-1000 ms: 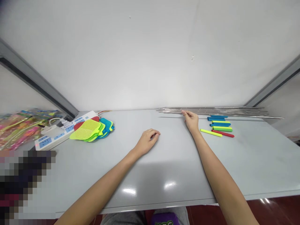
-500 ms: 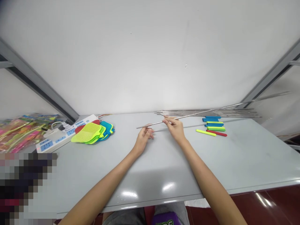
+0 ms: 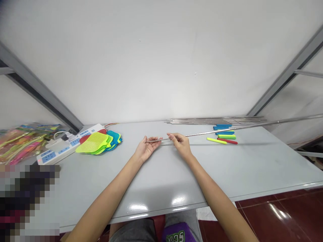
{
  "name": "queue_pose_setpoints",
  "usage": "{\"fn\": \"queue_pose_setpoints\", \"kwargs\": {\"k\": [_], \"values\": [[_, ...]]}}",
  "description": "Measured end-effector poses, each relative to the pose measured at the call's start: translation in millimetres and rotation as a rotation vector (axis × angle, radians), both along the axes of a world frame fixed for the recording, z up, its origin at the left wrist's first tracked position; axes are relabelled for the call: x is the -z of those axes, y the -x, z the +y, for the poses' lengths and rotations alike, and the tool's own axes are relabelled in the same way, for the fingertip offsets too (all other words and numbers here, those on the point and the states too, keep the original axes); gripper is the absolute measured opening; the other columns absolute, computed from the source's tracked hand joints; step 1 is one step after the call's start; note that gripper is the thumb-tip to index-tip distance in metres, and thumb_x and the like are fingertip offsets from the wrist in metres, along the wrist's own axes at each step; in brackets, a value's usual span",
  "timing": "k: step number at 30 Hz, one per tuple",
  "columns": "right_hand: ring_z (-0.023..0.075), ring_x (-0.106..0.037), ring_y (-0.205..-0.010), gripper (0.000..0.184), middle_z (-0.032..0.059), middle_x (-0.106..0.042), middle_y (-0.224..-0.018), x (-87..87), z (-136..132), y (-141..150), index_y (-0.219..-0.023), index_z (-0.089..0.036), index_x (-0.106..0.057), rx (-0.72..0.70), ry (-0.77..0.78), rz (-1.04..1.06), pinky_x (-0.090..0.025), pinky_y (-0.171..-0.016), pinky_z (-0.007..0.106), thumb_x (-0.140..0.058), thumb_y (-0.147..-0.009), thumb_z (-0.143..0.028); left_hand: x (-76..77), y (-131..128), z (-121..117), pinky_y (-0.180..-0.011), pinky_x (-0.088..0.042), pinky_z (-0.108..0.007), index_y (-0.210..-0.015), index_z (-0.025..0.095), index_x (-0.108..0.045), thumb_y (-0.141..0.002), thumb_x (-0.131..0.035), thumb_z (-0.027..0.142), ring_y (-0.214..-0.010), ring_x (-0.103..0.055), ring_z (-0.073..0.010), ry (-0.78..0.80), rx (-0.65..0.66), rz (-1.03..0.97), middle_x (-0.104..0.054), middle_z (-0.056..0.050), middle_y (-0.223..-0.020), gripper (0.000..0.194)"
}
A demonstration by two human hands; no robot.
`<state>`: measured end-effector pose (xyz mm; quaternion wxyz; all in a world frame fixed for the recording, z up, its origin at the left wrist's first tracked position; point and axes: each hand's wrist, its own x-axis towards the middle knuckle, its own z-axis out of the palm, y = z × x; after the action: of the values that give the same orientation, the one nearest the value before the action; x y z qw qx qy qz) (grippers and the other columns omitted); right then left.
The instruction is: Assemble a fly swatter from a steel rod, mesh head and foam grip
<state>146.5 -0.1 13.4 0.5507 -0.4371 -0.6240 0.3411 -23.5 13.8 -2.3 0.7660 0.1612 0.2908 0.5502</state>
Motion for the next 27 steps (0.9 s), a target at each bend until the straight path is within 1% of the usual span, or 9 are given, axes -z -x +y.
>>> {"fn": "queue_pose_setpoints", "kwargs": {"k": [3,8,13,16,18,21,23,24,27], "values": [[0.0195,-0.057,-0.076,0.028,0.0068,-0.064,-0.084,-2.5,-5.8,-1.8,-0.067,-0.02,-0.062,-0.077,-0.008,0.074,-0.042,-0.053,0.028,-0.042,-0.077,-0.037,-1.4,12.7,6.0,-0.07,-0.048,-0.033,-0.059,0.009,-0.051,-0.084,-0.019,0.04,-0.088,-0.057,-0.0233,0.035,-0.039,-0.015,-0.059,-0.012,-0.066,0.051],[0.0212,-0.055,-0.083,0.034,0.008,-0.063,-0.081,-1.7,-7.1,-6.0,-0.064,-0.018,-0.065,-0.232,0.016,0.034,-0.041,-0.052,0.026,-0.041,-0.076,-0.04,-2.8,21.7,9.2,-0.068,-0.05,-0.033,-0.059,0.01,-0.049,-0.084,-0.018,0.039,-0.086,-0.058,-0.023,0.047,-0.079,-0.025,-0.056,-0.009,-0.059,0.049],[0.0148,-0.056,-0.062,0.036,0.0068,-0.064,-0.074,8.8,2.0,-5.5,-0.07,-0.016,-0.065,-0.35,0.238,-0.091,-0.041,-0.049,0.024,-0.043,-0.074,-0.044,-2.8,20.8,9.3,-0.069,-0.049,-0.035,-0.058,0.009,-0.049,-0.085,-0.02,0.034,-0.086,-0.058,-0.0238,0.056,-0.069,-0.043,-0.056,-0.01,-0.06,0.047],[0.012,-0.055,-0.057,0.038,0.0074,-0.063,-0.077,13.1,5.8,-2.5,-0.073,-0.015,-0.064,-0.327,0.304,-0.036,-0.039,-0.046,0.021,-0.042,-0.074,-0.046,-3.2,20.8,9.1,-0.07,-0.049,-0.035,-0.058,0.01,-0.049,-0.085,-0.021,0.033,-0.086,-0.057,-0.0234,0.062,-0.073,-0.049,-0.056,-0.01,-0.06,0.045],[0.0114,-0.054,-0.055,0.039,0.0081,-0.062,-0.078,13.4,7.2,-1.7,-0.077,-0.015,-0.063,-0.31,0.335,0.079,-0.038,-0.043,0.02,-0.041,-0.074,-0.047,-3.4,21.2,8.7,-0.07,-0.049,-0.034,-0.058,0.01,-0.049,-0.084,-0.022,0.032,-0.086,-0.058,-0.0227,0.071,-0.086,-0.055,-0.056,-0.009,-0.06,0.043],[0.0113,-0.052,-0.052,0.041,0.0061,-0.058,-0.069,12.2,9.1,-3.8,-0.087,-0.015,-0.059,-0.262,0.383,0.285,-0.038,-0.042,0.02,-0.04,-0.073,-0.049,-2.7,22.6,7.9,-0.069,-0.049,-0.033,-0.058,0.011,-0.048,-0.084,-0.022,0.033,-0.082,-0.059,-0.0211,0.077,-0.101,-0.053,-0.054,-0.007,-0.058,0.043],[0.0108,-0.05,-0.05,0.041,0.004,-0.056,-0.067,12.4,10.9,-6.9,-0.092,-0.017,-0.056,-0.232,0.4,0.39,-0.038,-0.042,0.02,-0.039,-0.074,-0.05,-1.7,23.8,7.5,-0.069,-0.048,-0.033,-0.058,0.011,-0.047,-0.084,-0.021,0.035,-0.08,-0.059,-0.0205,0.07,-0.079,-0.041,-0.053,-0.006,-0.057,0.044],[0.0104,-0.049,-0.049,0.04,0.0033,-0.055,-0.066,13.1,11.9,-8.5,-0.09,-0.017,-0.056,-0.224,0.404,0.418,-0.038,-0.041,0.021,-0.039,-0.073,-0.05,-1.2,24.4,7.3,-0.068,-0.048,-0.033,-0.058,0.011,-0.047,-0.084,-0.021,0.036,-0.08,-0.059,-0.0205,0.063,-0.062,-0.034,-0.052,-0.006,-0.056,0.044],[0.0087,-0.045,-0.044,0.038,0.003,-0.054,-0.066,16.7,15.4,-11.9,-0.075,-0.016,-0.058,-0.23,0.423,0.45,-0.037,-0.039,0.021,-0.04,-0.073,-0.049,-0.5,25.8,6.5,-0.068,-0.047,-0.036,-0.057,0.012,-0.045,-0.084,-0.021,0.037,-0.079,-0.059,-0.0208,0.037,-0.028,-0.037,-0.05,-0.004,-0.055,0.044]]}}
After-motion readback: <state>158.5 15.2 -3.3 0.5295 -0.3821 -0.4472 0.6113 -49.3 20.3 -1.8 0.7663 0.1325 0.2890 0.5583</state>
